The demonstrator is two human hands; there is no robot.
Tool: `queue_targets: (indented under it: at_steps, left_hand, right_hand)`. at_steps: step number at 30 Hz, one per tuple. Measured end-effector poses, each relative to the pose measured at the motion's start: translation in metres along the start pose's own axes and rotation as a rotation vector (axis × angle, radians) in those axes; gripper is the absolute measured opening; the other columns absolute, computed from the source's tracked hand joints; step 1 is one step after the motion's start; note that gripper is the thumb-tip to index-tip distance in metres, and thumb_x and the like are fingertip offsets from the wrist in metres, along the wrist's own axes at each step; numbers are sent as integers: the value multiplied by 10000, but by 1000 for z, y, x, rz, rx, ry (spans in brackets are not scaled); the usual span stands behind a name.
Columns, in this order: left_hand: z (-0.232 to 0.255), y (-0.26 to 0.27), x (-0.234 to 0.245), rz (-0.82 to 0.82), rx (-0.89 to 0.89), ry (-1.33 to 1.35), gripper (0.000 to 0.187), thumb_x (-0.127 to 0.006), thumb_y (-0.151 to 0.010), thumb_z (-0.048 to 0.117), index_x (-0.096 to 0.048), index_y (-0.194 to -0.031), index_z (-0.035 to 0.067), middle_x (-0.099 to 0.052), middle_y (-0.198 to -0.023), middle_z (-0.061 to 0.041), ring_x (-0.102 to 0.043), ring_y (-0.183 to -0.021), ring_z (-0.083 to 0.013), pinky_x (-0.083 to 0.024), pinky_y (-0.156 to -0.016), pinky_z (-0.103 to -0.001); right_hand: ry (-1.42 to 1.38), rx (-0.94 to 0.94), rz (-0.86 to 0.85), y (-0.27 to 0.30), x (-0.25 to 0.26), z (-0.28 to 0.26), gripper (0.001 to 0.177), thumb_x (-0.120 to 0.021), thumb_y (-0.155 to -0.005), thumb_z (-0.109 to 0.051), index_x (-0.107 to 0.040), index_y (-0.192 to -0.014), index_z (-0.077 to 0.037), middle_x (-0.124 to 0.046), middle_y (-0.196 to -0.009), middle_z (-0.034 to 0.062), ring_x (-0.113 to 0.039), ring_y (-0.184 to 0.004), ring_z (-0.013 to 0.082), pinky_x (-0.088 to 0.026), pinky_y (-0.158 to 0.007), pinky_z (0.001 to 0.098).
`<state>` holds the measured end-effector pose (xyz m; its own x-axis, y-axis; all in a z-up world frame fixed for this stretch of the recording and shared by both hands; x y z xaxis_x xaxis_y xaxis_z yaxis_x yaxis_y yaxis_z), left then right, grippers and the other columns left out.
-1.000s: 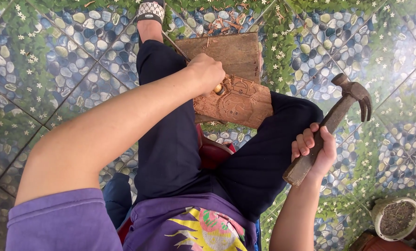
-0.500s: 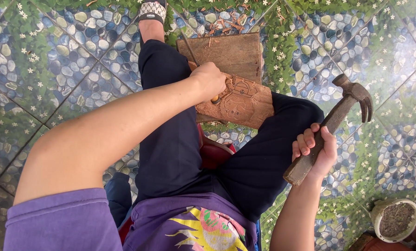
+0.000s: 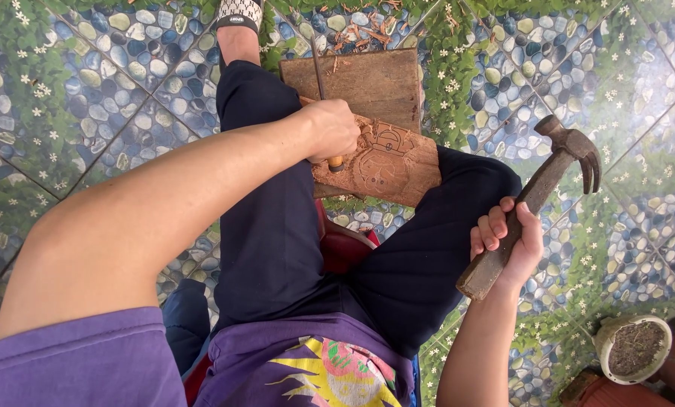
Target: Carving a decorative pattern into a wooden block using a hammer and chisel while sitting on a tiled floor.
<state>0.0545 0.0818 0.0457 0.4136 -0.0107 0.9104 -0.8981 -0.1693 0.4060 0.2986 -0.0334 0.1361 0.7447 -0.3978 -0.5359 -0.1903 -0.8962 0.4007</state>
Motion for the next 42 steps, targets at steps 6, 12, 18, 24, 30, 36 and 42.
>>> queue_targets:
  at_steps: [6, 12, 18, 24, 30, 36, 42]
  left_hand:
    - [9, 0, -10, 78, 26, -58, 135, -722, -759, 173, -762, -881, 212, -760, -843, 39, -734, -850, -204, -583, -733, -441]
    - [5, 6, -11, 96, 74, 88, 88, -730, -776, 142, -757, -857, 164, -753, -818, -15, -735, -824, -249, -588, -706, -458]
    - [18, -5, -16, 50, 4, 8, 88, -743, -776, 80, -763, -813, 158, -740, -768, -15, -716, -767, -246, -569, -670, -460]
    - [18, -12, -21, 23, -50, 7, 103, -766, -775, 80, -754, -841, 158, -741, -768, -27, -716, -769, -241, -580, -679, -460]
    - [-3, 4, 0, -6, -24, 96, 115, -773, -783, 110, -769, -895, 135, -758, -841, -47, -726, -845, -267, -587, -760, -472]
    - [-12, 8, 7, -35, 9, 142, 139, -764, -782, 120, -765, -918, 152, -770, -868, -30, -741, -895, -256, -589, -815, -476]
    - [-18, 3, -4, -29, 29, 167, 170, -767, -768, 182, -755, -933, 148, -762, -880, -45, -738, -879, -269, -600, -802, -484]
  right_hand:
    - [27, 5, 19, 0, -5, 0, 175, -488, -1032, -278, -483, -1062, -106, -379, -589, -71, -444, -398, 78, -455, -372, 274]
    - [25, 13, 13, -1, -2, 0, 166, -482, -1036, -273, -480, -1059, -108, -385, -587, -71, -450, -397, 78, -459, -367, 274]
    - [1, -3, 18, -2, 4, 0, 168, -492, -1031, -276, -495, -1058, -110, -374, -577, -53, -434, -390, 93, -460, -371, 283]
    - [4, 3, 4, -2, -2, 0, 165, -493, -1032, -274, -491, -1061, -111, -377, -582, -62, -432, -398, 83, -457, -372, 272]
    - [21, 1, 13, -1, -2, 1, 165, -484, -1034, -275, -497, -1057, -112, -370, -582, -66, -425, -394, 80, -449, -365, 267]
    - [22, 8, 15, -2, 0, 1, 166, -484, -1035, -273, -495, -1060, -109, -380, -583, -66, -439, -394, 81, -452, -360, 273]
    - [18, 5, 3, -2, -1, 1, 170, -481, -1038, -271, -494, -1056, -103, -378, -583, -57, -442, -395, 86, -456, -369, 275]
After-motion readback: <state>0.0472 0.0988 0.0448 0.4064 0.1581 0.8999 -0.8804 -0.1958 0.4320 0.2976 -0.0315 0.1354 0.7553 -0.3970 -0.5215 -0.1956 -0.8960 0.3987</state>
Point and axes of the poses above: each hand's wrist, its own y-axis away from the middle knuckle, its own x-axis out of the back of the hand, z = x × y, the point moved 9 cm from there along -y, towards the middle knuckle
